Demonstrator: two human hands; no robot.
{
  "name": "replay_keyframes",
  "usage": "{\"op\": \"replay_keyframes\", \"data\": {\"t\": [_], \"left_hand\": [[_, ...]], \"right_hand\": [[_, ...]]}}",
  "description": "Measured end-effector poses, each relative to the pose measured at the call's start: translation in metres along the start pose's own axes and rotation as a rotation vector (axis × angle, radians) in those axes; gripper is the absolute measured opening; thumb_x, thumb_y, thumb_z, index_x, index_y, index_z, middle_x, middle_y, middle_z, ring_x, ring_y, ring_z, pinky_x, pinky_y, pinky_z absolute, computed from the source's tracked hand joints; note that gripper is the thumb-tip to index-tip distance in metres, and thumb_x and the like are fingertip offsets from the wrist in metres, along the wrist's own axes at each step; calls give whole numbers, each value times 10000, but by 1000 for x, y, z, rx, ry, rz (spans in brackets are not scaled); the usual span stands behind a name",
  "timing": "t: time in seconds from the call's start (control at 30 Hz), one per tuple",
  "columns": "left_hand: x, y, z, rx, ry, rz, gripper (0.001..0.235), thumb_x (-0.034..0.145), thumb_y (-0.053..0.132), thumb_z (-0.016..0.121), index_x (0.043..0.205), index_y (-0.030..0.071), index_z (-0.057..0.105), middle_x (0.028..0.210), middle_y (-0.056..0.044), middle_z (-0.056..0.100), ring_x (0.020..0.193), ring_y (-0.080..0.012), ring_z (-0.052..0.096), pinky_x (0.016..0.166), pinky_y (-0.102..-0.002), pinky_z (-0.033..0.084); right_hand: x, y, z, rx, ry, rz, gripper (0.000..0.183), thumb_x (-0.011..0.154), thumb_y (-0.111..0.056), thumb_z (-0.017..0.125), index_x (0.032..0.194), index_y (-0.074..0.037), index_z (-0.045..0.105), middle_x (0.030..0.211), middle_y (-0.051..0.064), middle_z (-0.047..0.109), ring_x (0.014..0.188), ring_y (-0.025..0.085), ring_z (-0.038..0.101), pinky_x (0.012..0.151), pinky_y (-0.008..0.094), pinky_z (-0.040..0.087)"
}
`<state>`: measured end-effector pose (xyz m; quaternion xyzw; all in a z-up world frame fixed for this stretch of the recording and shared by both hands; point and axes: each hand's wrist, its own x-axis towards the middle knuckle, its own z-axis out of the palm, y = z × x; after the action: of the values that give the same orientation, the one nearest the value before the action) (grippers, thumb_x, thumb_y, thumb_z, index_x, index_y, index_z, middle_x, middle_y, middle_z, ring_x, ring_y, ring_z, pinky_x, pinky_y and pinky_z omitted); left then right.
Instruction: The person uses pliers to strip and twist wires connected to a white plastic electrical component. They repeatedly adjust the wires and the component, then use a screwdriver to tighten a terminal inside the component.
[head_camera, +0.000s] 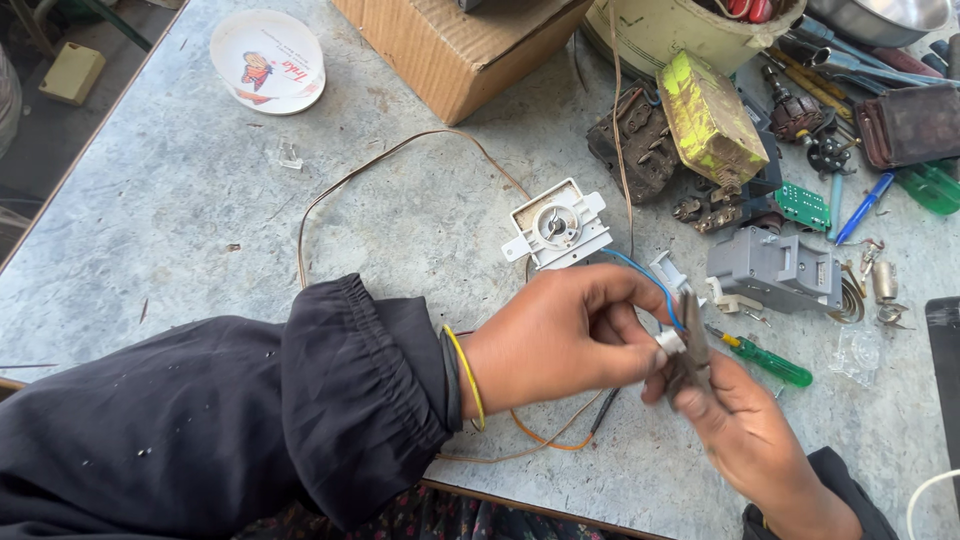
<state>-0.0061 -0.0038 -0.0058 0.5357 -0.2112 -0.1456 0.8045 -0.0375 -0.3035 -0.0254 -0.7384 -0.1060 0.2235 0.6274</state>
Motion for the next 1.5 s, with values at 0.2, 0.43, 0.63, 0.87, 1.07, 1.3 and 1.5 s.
{"op": "replay_keyframes", "data": {"t": [0.2,0.43,0.63,0.87,1.07,1.3,1.5], "left_hand": [[-4,9,6,69,-34,83,333,925,83,727,1236,-5,646,884,-29,736,813,-50,702,737,-217,595],[-6,11,10,216,-1,47,311,861,129,817,1109,27,658,873,-25,704,728,-64,691,645,-233,569],[-2,2,5,132,-61,110,203,935,59,748,1105,20,647,901,-51,755,854,-56,734,754,-224,595],[2,4,-6,333,-99,237,243,947,71,769,1185,64,724,892,-46,734,823,-63,692,746,-238,574],[17,1,-21,45,-131,50,419,952,122,763,1360,81,675,888,49,657,825,-11,619,768,-198,563],[18,0,-22,125,-64,55,408,963,121,739,1355,47,655,955,69,563,755,-14,508,669,-184,467],[18,2,-21,-18,-57,22,347,1023,175,659,1324,2,646,1215,41,699,1066,-27,666,951,-234,577]], "right_hand": [[-6,2,9,-225,154,-75,492,1030,-233,547,1459,2,499,1204,70,657,1069,135,611,956,325,490],[7,6,21,-423,220,-110,456,873,-87,746,1295,-12,590,1034,42,725,941,84,692,811,269,586],[3,14,9,-251,191,61,322,812,-30,786,1108,-2,662,936,54,741,872,103,710,752,280,592],[-6,6,-18,314,-275,125,250,940,-52,850,956,-4,605,809,69,613,730,169,604,638,323,497],[-4,-11,-13,49,-147,110,315,863,-114,813,1082,21,632,866,101,612,774,195,585,669,326,492],[16,-33,4,271,-73,-1,540,954,-130,608,1441,17,425,1068,153,558,970,197,517,842,335,441],[18,-44,2,567,-128,103,569,918,-73,473,1460,96,427,1123,190,554,966,225,517,839,345,432]]}}
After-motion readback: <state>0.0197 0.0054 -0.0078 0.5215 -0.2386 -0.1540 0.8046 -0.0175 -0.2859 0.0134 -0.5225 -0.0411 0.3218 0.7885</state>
